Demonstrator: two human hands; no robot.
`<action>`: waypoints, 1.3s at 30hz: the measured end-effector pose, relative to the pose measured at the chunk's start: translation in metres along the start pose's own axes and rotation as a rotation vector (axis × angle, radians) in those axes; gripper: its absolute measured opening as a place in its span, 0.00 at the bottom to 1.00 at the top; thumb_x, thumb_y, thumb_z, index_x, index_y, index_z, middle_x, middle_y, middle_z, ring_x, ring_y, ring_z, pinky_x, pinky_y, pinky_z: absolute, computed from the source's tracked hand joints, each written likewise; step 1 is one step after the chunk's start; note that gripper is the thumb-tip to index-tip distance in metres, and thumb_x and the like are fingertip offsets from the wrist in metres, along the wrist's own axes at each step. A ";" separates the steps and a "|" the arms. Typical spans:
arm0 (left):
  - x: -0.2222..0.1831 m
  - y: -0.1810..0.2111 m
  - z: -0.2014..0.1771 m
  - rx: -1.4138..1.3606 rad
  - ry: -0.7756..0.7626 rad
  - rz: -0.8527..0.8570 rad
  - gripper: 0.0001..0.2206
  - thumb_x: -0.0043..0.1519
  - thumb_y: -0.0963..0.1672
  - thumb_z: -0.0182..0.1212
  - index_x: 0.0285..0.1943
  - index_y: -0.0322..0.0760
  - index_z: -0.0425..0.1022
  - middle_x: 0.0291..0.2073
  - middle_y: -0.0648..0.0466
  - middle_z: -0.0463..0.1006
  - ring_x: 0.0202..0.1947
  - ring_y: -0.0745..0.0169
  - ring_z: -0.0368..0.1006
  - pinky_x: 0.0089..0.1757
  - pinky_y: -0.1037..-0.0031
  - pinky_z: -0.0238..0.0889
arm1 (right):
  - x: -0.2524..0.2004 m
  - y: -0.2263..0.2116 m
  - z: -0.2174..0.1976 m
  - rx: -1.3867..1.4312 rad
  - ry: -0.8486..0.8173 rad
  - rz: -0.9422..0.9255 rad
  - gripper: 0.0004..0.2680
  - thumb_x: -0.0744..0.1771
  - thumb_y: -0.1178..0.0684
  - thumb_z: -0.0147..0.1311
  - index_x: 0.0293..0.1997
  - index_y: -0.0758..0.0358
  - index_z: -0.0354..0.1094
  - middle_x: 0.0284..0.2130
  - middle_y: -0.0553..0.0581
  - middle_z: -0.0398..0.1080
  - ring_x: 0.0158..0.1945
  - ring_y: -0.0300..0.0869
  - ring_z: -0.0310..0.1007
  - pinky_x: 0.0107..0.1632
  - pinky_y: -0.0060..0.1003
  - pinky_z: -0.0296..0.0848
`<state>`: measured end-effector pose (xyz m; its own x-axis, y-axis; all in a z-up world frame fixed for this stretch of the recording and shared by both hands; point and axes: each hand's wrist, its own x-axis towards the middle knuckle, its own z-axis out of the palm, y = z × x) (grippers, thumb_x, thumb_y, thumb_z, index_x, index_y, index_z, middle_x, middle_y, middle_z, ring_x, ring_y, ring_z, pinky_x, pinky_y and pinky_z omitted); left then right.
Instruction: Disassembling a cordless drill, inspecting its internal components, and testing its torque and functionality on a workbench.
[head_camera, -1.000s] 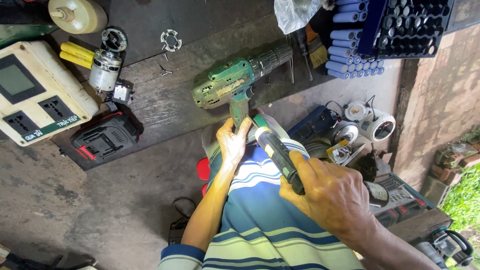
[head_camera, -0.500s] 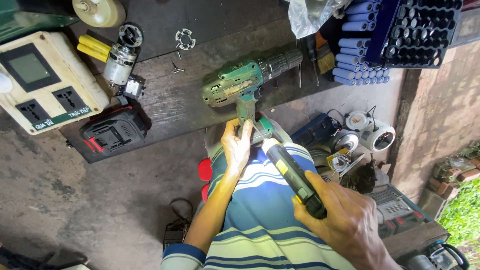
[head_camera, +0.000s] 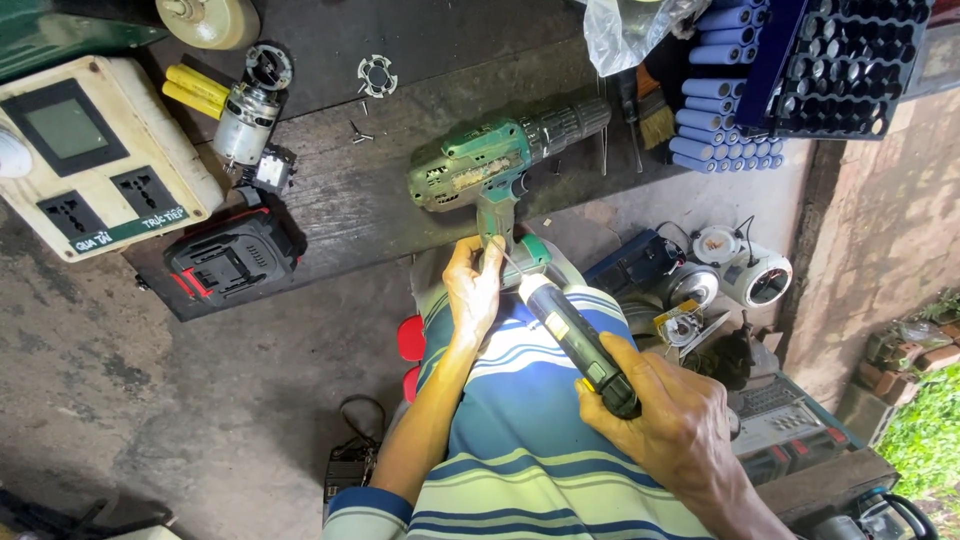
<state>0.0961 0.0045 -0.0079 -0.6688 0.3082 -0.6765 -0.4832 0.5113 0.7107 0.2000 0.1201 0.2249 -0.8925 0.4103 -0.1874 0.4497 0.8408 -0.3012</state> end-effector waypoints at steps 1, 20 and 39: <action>0.000 0.001 0.000 0.005 0.001 -0.001 0.24 0.61 0.58 0.55 0.46 0.37 0.79 0.38 0.53 0.83 0.41 0.62 0.76 0.43 0.69 0.66 | -0.001 0.001 0.001 0.010 -0.012 0.018 0.15 0.63 0.49 0.68 0.52 0.63 0.74 0.25 0.51 0.72 0.24 0.38 0.69 0.32 0.34 0.71; -0.001 0.004 0.005 0.035 0.070 0.002 0.16 0.54 0.54 0.69 0.37 0.41 0.78 0.25 0.57 0.79 0.23 0.70 0.63 0.27 0.72 0.55 | 0.034 -0.018 -0.010 -0.251 -0.206 -0.061 0.21 0.64 0.36 0.64 0.54 0.63 0.75 0.22 0.50 0.67 0.20 0.39 0.66 0.23 0.38 0.68; -0.023 0.024 -0.043 0.202 0.024 0.049 0.23 0.54 0.54 0.68 0.54 0.44 0.78 0.46 0.56 0.84 0.46 0.63 0.81 0.40 0.73 0.77 | 0.010 0.018 -0.028 0.347 -0.284 0.321 0.22 0.60 0.44 0.67 0.60 0.50 0.72 0.29 0.44 0.81 0.25 0.31 0.75 0.33 0.28 0.79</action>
<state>0.0754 -0.0244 0.0328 -0.7030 0.3193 -0.6355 -0.3281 0.6472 0.6881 0.1986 0.1492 0.2440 -0.6859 0.4751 -0.5512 0.7256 0.5034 -0.4690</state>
